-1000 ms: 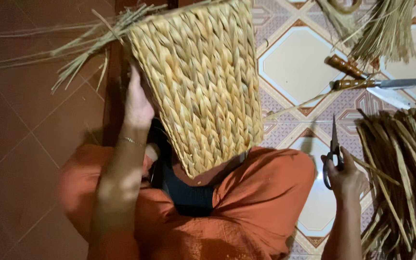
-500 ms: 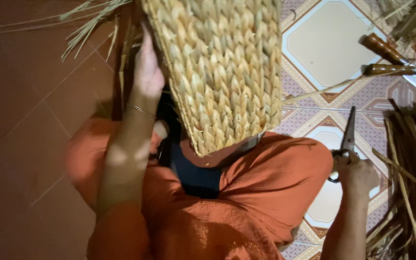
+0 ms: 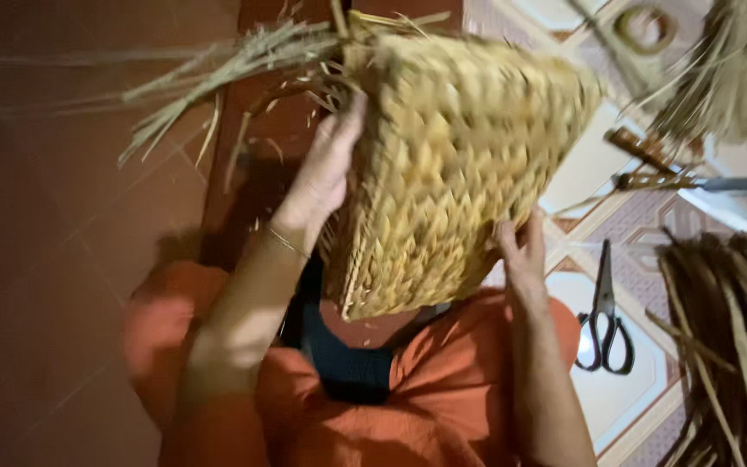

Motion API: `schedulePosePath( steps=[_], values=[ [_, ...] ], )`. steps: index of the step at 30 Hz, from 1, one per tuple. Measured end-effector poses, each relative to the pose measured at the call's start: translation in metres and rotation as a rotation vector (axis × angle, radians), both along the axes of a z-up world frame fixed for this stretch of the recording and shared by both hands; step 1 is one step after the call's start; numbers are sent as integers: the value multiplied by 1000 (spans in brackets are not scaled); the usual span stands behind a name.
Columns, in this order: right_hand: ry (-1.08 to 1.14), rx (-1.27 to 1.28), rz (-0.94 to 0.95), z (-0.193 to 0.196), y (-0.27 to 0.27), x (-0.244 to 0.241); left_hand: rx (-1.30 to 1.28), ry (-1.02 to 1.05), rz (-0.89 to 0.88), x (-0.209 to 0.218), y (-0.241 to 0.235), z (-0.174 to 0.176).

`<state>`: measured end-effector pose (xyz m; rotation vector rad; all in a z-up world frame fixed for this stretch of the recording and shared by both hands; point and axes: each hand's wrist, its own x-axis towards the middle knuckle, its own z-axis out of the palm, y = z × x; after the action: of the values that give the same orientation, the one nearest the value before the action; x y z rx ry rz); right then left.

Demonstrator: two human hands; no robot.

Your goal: The person trims excess palm fibers from a partially woven basket using scissors, then splits and shaves palm fronds with a knife to prepare weaving material. The person continues weaving the basket sides and shaping the prepared fibers.

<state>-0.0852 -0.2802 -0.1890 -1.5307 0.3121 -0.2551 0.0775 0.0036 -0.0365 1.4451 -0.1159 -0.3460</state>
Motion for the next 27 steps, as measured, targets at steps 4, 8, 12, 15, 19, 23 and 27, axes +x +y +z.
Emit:
schedulePosePath(
  steps=[4, 8, 12, 15, 19, 23, 27],
  values=[
    [147, 421, 46, -10, 16, 5, 120, -260, -228, -1, -40, 30],
    [-33, 802, 210, -2, 19, -1, 203, -546, -421, -15, -60, 42],
    [4, 916, 130, 19, 17, -7, 568, -382, -545, -32, -61, 44],
    [53, 969, 103, 26, 17, -10, 559, -403, -574, -35, -64, 47],
    [164, 959, 80, 0, 16, -10, 615, -319, -625, -39, -71, 48],
    [274, 680, -171, -32, -2, -14, 675, -153, -633, -53, -82, 38],
    [-106, -23, -440, -14, -28, -25, 500, -489, -644, -66, -102, 15]
  ],
)
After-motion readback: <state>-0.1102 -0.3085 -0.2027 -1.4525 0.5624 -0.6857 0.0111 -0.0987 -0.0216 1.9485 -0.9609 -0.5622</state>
